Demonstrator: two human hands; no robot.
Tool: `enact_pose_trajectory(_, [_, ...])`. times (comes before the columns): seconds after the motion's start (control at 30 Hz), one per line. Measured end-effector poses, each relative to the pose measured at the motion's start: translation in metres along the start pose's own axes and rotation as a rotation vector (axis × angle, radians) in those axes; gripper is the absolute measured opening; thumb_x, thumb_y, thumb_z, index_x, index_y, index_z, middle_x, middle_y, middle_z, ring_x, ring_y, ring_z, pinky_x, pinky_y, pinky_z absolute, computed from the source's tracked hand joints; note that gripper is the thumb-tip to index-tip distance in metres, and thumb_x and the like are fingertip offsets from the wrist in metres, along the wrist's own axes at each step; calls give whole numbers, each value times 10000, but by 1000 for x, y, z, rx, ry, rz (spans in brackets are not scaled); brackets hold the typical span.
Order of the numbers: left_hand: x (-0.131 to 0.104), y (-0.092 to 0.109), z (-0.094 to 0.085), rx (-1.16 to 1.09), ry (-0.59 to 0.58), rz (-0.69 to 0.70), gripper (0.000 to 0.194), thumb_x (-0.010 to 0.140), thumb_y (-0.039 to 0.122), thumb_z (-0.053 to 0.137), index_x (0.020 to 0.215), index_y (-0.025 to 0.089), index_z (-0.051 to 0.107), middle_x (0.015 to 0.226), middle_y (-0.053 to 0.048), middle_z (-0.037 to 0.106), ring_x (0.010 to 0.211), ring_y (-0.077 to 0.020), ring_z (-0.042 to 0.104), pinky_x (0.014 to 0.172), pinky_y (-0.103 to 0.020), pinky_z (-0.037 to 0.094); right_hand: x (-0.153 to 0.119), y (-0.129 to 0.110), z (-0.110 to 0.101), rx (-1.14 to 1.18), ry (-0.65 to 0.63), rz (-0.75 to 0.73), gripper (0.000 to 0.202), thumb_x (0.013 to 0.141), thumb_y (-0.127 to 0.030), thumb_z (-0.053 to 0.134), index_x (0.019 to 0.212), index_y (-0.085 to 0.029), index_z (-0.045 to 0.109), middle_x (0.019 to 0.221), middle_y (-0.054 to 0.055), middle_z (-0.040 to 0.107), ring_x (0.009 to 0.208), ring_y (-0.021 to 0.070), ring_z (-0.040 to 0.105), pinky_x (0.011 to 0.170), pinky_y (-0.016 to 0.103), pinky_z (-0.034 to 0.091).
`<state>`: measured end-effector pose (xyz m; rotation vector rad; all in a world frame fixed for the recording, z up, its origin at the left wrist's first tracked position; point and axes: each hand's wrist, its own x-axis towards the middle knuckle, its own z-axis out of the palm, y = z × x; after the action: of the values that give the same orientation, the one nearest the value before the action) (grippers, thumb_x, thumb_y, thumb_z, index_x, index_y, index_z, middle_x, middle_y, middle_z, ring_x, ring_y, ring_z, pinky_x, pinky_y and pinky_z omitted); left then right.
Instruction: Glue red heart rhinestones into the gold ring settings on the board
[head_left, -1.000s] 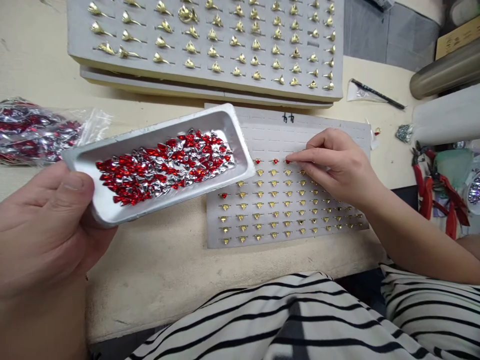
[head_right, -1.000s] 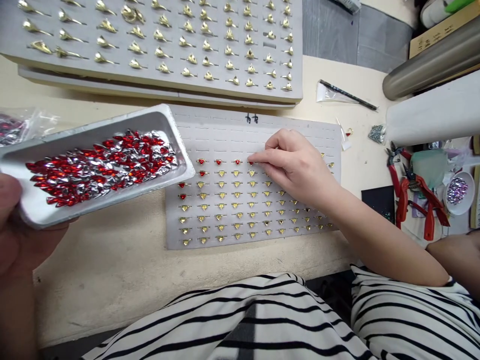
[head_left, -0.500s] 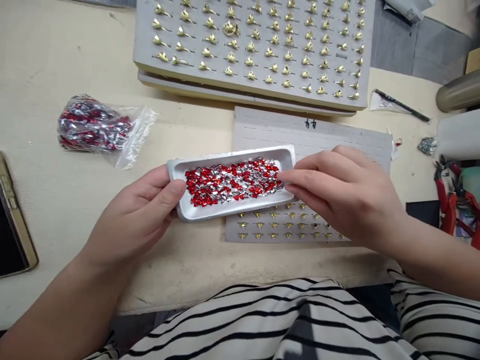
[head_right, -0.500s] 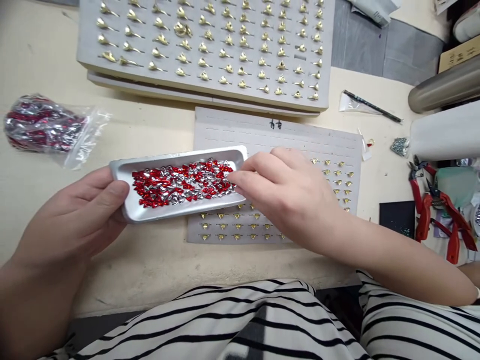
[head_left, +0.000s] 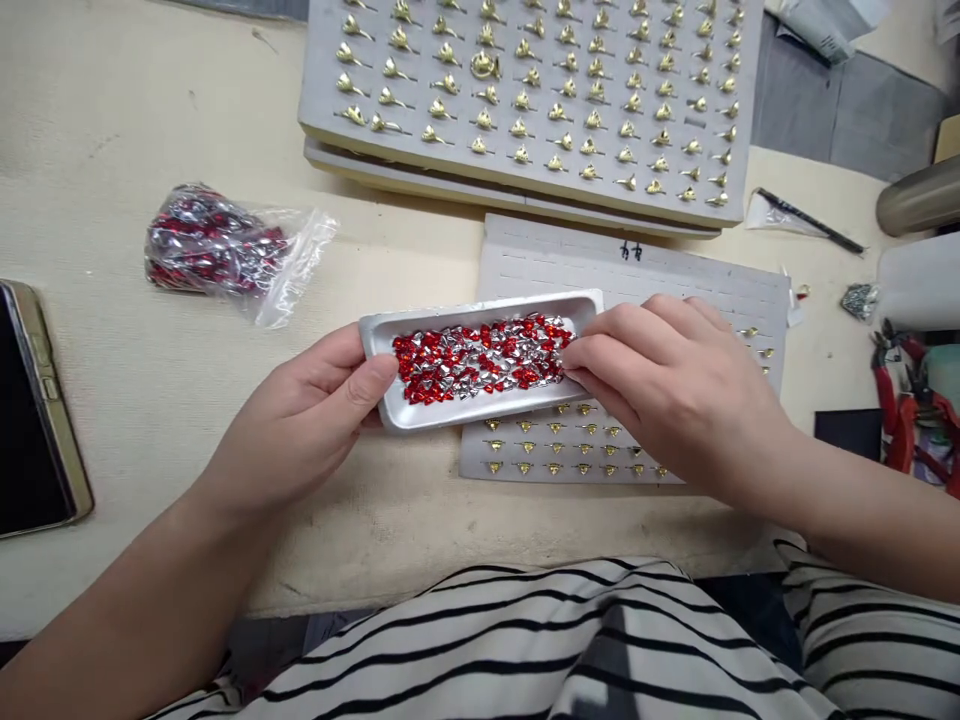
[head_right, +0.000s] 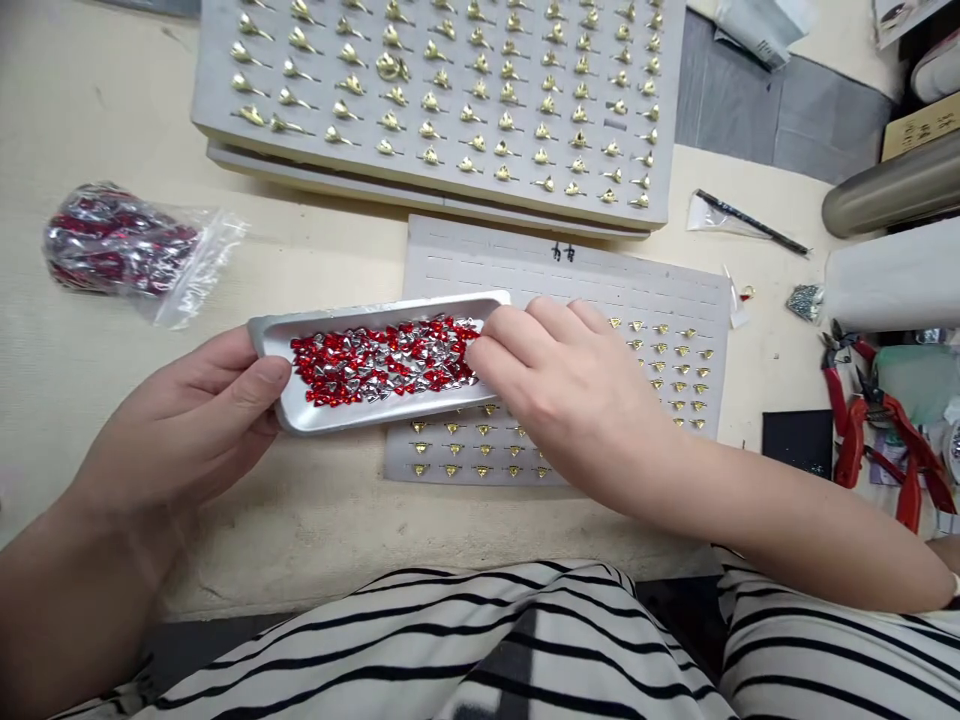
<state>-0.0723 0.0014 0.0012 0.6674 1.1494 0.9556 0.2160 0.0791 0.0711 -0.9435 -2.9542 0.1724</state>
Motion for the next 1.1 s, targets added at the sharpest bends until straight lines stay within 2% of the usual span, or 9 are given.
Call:
enact_pose_trajectory(0.1, [1, 3, 1, -36, 51, 8, 327, 1011, 335, 668, 1327, 266, 717, 1322, -65, 770, 1198, -244, 741, 990, -368, 664, -3, 4, -9, 194, 76, 86, 133, 1031, -178, 569, 1064, -256, 672, 1094, 45, 768, 950, 235, 693, 809, 424, 546])
enact_pose_trajectory(0.2, [3, 9, 3, -23, 156, 87, 262, 1007, 324, 674, 1238, 234, 756, 1321, -65, 768, 1254, -249, 716, 1060, -378, 642, -8, 16, -15, 362, 141, 293, 103, 1023, -226, 624, 1049, -308, 681, 1026, -4, 773, 924, 195, 728, 810, 387, 607])
enact_pose_trajectory(0.27, [5, 14, 6, -9, 240, 179, 207, 1014, 275, 661, 1176, 219, 777, 1312, -47, 771, 1303, -232, 688, 1124, -359, 604, -12, 26, -14, 454, 148, 412, 85, 996, -238, 668, 1015, -312, 703, 988, -7, 773, 881, 187, 735, 777, 378, 627])
enact_pose_trajectory(0.37, [7, 18, 10, 0, 320, 308, 234, 1037, 185, 595, 1193, 183, 770, 1304, -30, 771, 1366, -225, 645, 1216, -396, 530, -18, 39, -5, 601, 103, 493, 43, 947, -253, 721, 972, -279, 744, 935, 7, 785, 824, 185, 744, 733, 366, 641])
enact_pose_trajectory(0.53, [11, 19, 13, -17, 325, 371, 346, 1042, 82, 486, 1275, 151, 732, 1245, -4, 790, 1378, -221, 639, 1289, -491, 436, -24, 44, 7, 749, -3, 497, 99, 919, -315, 732, 980, -266, 793, 952, 17, 813, 812, 177, 760, 702, 330, 645])
enact_pose_trajectory(0.67, [12, 19, 13, -24, 361, 364, 287, 1030, 127, 550, 1251, 131, 733, 1300, -46, 769, 1389, -251, 633, 1266, -486, 468, -25, 44, 9, 837, -75, 504, 148, 923, -362, 724, 1006, -262, 795, 977, 25, 822, 842, 184, 778, 746, 338, 658])
enact_pose_trajectory(0.8, [12, 17, 12, -43, 368, 373, 251, 1021, 105, 564, 1201, 132, 736, 1337, -52, 750, 1450, -273, 579, 1249, -509, 487, -25, 45, 11, 963, -125, 547, 173, 903, -392, 760, 1011, -263, 800, 923, 20, 824, 790, 172, 777, 685, 308, 647])
enact_pose_trajectory(0.97, [14, 9, -3, -118, 272, 394, 251, 1025, 73, 542, 1215, 93, 705, 1335, -76, 740, 1441, -273, 589, 1218, -511, 506, -26, 45, 10, 1104, -174, 632, 209, 878, -432, 799, 1006, -267, 807, 881, 14, 821, 781, 165, 783, 675, 282, 636])
enact_pose_trajectory(1.1, [15, 3, -14, -160, 225, 394, 283, 1031, 42, 523, 1260, 94, 682, 1384, -76, 717, 1423, -264, 608, 1194, -486, 525, -27, 42, 9, 1055, -182, 621, 229, 901, -481, 778, 1005, -279, 805, 903, 0, 818, 821, 152, 780, 717, 268, 626])
